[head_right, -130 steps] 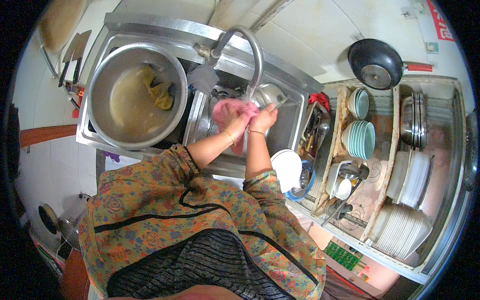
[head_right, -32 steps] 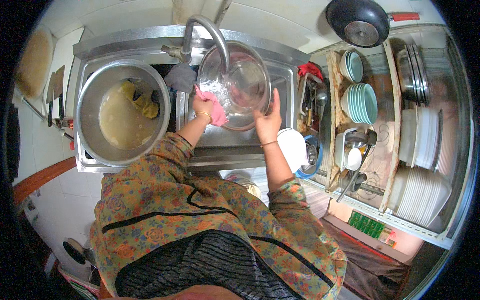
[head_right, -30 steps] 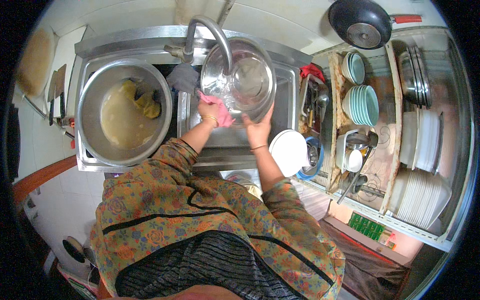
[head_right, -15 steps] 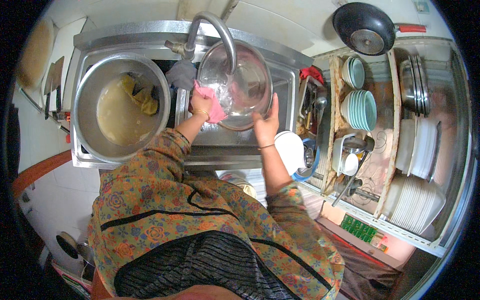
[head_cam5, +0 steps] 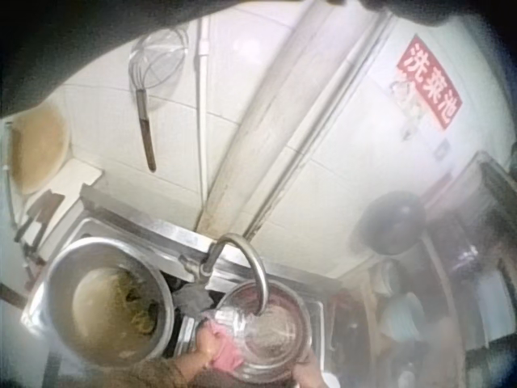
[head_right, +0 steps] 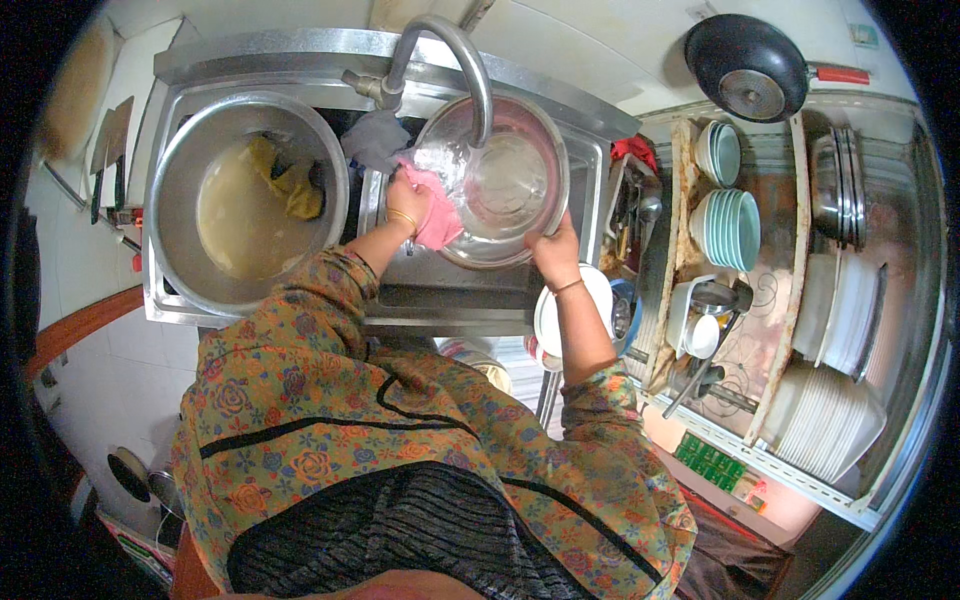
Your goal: The person washes several dishes and utensils in a double-basin sink using a pink cloth and running water. They scrub plates, bowls, and metal containers, rinse them, and place them in a drying rack. The person also rinses a yellow sponge and wipes the sink surface.
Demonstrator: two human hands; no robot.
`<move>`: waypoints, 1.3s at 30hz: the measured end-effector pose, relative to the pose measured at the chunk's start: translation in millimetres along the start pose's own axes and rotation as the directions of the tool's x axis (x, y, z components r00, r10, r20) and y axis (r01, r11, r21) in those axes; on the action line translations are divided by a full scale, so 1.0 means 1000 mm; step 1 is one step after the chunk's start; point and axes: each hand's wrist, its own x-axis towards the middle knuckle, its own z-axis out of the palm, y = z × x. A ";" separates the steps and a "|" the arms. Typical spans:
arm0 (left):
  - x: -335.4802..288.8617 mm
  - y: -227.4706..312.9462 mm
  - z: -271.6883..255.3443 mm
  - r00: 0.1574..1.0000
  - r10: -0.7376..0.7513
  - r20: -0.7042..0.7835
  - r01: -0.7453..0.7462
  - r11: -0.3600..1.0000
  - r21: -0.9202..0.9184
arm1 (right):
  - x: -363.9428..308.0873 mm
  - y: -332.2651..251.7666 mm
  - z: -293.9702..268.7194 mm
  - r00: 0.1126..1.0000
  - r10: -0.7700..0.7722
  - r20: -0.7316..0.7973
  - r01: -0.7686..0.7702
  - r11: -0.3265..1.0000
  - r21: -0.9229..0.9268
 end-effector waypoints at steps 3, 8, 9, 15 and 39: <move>-0.024 0.010 0.015 0.986 -0.137 -0.090 0.132 0.989 -0.066 | 0.009 0.015 0.025 0.958 -0.210 -0.195 0.223 0.974 0.045; -0.049 0.004 0.041 0.966 -0.142 -0.214 0.120 0.986 -0.114 | 0.014 0.066 0.090 0.893 -0.122 -0.433 0.199 0.970 0.138; -0.046 0.000 0.036 0.976 -0.120 -0.182 0.105 0.990 -0.093 | 0.013 0.071 0.087 0.893 -0.196 -0.406 0.237 0.970 0.053; 0.004 0.001 -0.022 0.980 0.003 0.201 -0.038 0.984 0.171 | -0.009 0.042 0.034 0.983 -0.105 -0.148 0.093 0.992 -0.086; -0.061 0.089 0.008 0.498 0.643 0.581 -0.570 0.748 -0.340 | -0.029 0.019 0.067 0.946 0.227 0.229 -0.288 0.915 0.283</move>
